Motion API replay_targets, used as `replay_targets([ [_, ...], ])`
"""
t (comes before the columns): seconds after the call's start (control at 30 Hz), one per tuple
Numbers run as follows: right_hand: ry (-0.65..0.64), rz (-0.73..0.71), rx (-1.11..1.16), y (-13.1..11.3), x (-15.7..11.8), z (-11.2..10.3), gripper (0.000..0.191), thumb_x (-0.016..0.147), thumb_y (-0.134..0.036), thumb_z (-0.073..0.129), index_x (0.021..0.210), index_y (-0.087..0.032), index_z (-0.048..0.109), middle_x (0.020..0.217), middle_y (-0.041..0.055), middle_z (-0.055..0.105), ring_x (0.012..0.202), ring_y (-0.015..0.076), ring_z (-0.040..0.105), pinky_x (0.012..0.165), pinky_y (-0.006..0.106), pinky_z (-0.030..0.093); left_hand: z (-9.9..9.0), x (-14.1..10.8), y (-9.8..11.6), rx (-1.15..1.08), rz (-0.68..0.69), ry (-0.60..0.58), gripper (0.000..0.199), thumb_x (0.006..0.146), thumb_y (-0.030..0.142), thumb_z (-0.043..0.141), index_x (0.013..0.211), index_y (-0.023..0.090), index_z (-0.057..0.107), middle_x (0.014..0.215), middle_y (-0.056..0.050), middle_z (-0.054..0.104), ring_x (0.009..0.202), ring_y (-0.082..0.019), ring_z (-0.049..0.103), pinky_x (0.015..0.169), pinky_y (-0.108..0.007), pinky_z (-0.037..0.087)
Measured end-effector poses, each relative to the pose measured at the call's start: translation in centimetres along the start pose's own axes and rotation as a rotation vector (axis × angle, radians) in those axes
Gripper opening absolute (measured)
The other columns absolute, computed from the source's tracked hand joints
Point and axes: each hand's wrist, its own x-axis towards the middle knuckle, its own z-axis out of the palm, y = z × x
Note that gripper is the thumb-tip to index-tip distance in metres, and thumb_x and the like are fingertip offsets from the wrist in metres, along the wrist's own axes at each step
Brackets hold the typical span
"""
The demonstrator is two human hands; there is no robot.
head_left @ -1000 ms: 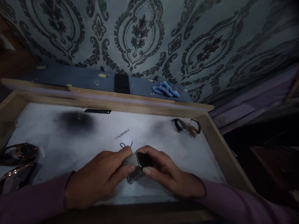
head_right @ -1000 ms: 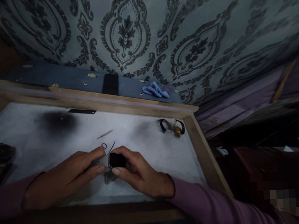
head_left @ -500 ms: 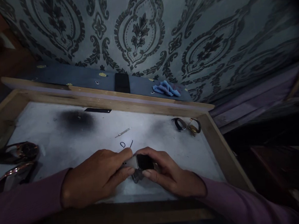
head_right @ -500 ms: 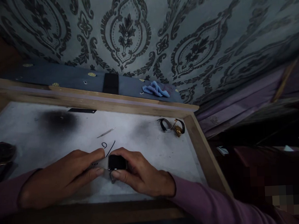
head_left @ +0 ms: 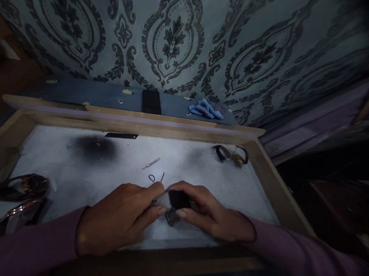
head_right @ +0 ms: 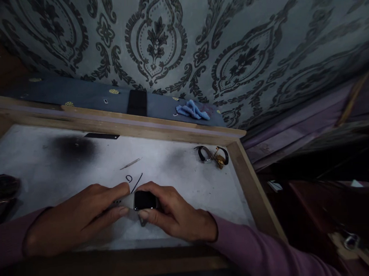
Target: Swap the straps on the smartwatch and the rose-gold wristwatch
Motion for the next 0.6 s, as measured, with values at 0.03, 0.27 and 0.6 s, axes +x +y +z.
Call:
replay_targets([
  [0.03, 0.001, 0.001, 0.000, 0.03, -0.02, 0.01, 0.026, 0.099, -0.037, 0.049, 0.115, -0.017, 0.053, 0.089, 0.0044, 0.062, 0.075, 0.0144, 0.059, 0.065, 0.028, 0.052, 0.02, 0.01, -0.01, 0.000, 0.001, 0.003, 0.024, 0.103, 0.037, 0.033, 0.096, 0.021, 0.049, 0.072, 0.002, 0.057, 0.063, -0.016, 0.054, 0.058, -0.027, 0.036],
  [0.27, -0.007, -0.030, -0.026, 0.31, -0.03, 0.04, 0.029, 0.100, -0.039, 0.046, 0.117, -0.016, 0.051, 0.092, 0.0054, 0.061, 0.078, 0.0151, 0.059, 0.069, 0.029, 0.053, 0.10, 0.14, -0.10, -0.028, 0.013, 0.018, 0.025, 0.103, 0.037, 0.032, 0.097, 0.020, 0.049, 0.074, 0.001, 0.058, 0.064, -0.016, 0.055, 0.059, -0.027, 0.036],
  [0.6, -0.005, -0.010, -0.082, 0.18, 0.09, 0.37, 0.026, 0.102, -0.035, 0.043, 0.119, -0.017, 0.051, 0.094, 0.0066, 0.061, 0.082, 0.0157, 0.059, 0.075, 0.032, 0.053, 0.36, 0.28, -0.49, -0.091, -0.045, -0.049, 0.026, 0.104, 0.039, 0.031, 0.093, 0.020, 0.046, 0.072, 0.003, 0.052, 0.061, -0.014, 0.051, 0.058, -0.027, 0.032],
])
